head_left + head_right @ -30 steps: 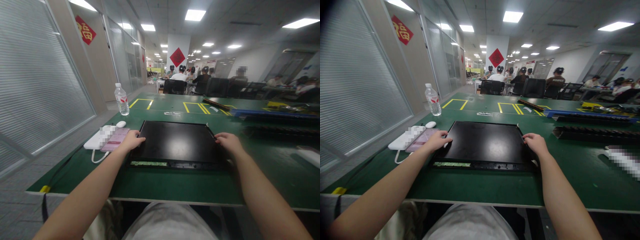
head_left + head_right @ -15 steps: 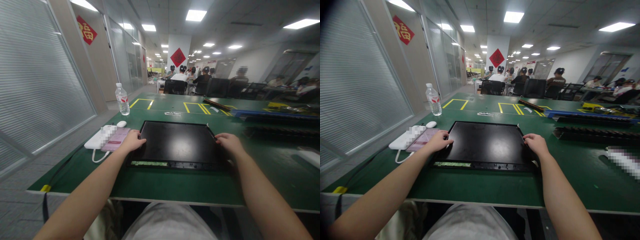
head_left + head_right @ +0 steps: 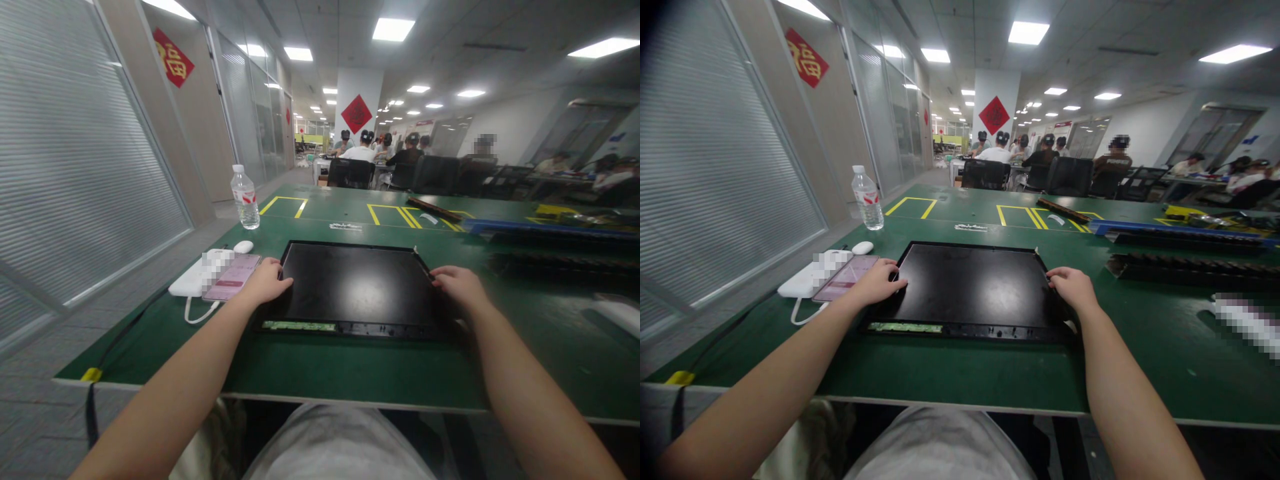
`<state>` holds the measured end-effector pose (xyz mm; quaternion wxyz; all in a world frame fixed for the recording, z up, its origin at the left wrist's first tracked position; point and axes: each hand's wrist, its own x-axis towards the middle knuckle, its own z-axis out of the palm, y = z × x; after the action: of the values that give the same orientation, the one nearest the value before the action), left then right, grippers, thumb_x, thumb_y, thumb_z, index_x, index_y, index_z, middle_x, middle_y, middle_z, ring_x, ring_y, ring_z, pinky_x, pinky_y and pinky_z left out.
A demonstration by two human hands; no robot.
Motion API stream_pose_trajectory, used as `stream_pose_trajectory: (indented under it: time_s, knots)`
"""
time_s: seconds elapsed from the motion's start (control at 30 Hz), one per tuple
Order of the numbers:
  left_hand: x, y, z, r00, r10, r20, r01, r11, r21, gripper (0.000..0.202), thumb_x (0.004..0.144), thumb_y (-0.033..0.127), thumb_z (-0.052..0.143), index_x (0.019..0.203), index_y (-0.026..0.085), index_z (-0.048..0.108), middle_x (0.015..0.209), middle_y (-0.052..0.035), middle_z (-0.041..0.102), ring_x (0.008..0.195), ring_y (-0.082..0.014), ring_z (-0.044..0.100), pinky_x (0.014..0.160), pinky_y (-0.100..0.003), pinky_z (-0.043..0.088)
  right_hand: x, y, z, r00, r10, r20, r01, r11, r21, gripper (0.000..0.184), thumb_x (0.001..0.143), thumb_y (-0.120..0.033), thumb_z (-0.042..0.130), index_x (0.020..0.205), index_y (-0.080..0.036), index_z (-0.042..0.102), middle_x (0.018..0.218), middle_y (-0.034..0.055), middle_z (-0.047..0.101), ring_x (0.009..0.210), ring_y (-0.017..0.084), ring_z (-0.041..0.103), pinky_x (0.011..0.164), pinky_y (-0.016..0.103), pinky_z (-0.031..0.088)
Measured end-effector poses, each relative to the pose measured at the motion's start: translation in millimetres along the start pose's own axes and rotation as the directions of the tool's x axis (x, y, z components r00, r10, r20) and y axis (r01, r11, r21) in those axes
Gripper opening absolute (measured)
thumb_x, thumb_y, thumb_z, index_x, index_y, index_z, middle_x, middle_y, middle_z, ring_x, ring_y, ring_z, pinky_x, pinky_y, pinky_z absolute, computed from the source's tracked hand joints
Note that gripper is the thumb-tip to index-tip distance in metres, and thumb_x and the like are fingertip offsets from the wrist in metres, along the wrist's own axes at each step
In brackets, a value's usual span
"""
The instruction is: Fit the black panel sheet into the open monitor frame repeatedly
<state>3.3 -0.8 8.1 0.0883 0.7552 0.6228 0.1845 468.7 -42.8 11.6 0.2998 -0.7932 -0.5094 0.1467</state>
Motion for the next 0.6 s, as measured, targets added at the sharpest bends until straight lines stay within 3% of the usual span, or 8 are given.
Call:
stream_pose_trajectory:
  time_s: [0.1,0.33,0.47,0.6]
  knots:
    - [-1.0,-0.5,0.2,0.999,0.031,0.018,-0.032,0.999,0.023,0.037,0.077,0.046,0.059,0.088,0.013,0.074,0.128,-0.0206,0.060,0.120,-0.0354,0.058,0.108,-0.040,0.041,-1.4,-2.4,-0.9,1.000,-0.004,0.003,0.004,1.000,-0.012,0.033,0.070,-0.022,0.055,0.095,-0.021,0.077,0.079,0.0046,0.075,0.070,0.020,0.066,0.067,0.031,0.048]
    - [-8.4,-1.4,-6.2,0.982,0.184,0.031,-0.185,0.983,0.004,0.067,0.075,0.050,0.065,0.129,0.011,0.062,0.141,-0.0222,0.050,0.132,-0.0384,0.047,0.113,-0.046,0.034,-5.8,-4.9,1.2,0.997,-0.029,-0.064,0.023,0.995,-0.097,0.036,0.072,-0.023,0.056,0.103,-0.022,0.076,0.085,0.0044,0.076,0.084,0.023,0.068,0.074,0.033,0.048]
    - [-14.2,0.7,-15.8,0.929,0.311,0.200,-0.299,0.950,-0.090,0.080,0.069,0.057,0.071,0.137,0.017,0.057,0.154,-0.0199,0.038,0.144,-0.0376,0.033,0.116,-0.047,0.028,-4.9,-2.2,8.0,0.989,-0.150,-0.020,0.150,0.989,-0.002,0.037,0.076,-0.026,0.059,0.110,-0.020,0.074,0.102,0.0058,0.076,0.098,0.023,0.068,0.089,0.033,0.048]
    - [-18.0,3.3,-24.0,0.867,0.392,0.307,-0.364,0.920,-0.148,0.079,0.068,0.051,0.075,0.139,0.022,0.056,0.157,-0.0156,0.036,0.145,-0.0347,0.032,0.116,-0.045,0.029,-3.3,0.5,15.5,0.941,-0.313,0.127,0.309,0.950,0.050,0.049,0.077,-0.021,0.058,0.124,-0.020,0.069,0.124,0.0052,0.070,0.114,0.022,0.064,0.104,0.033,0.043]
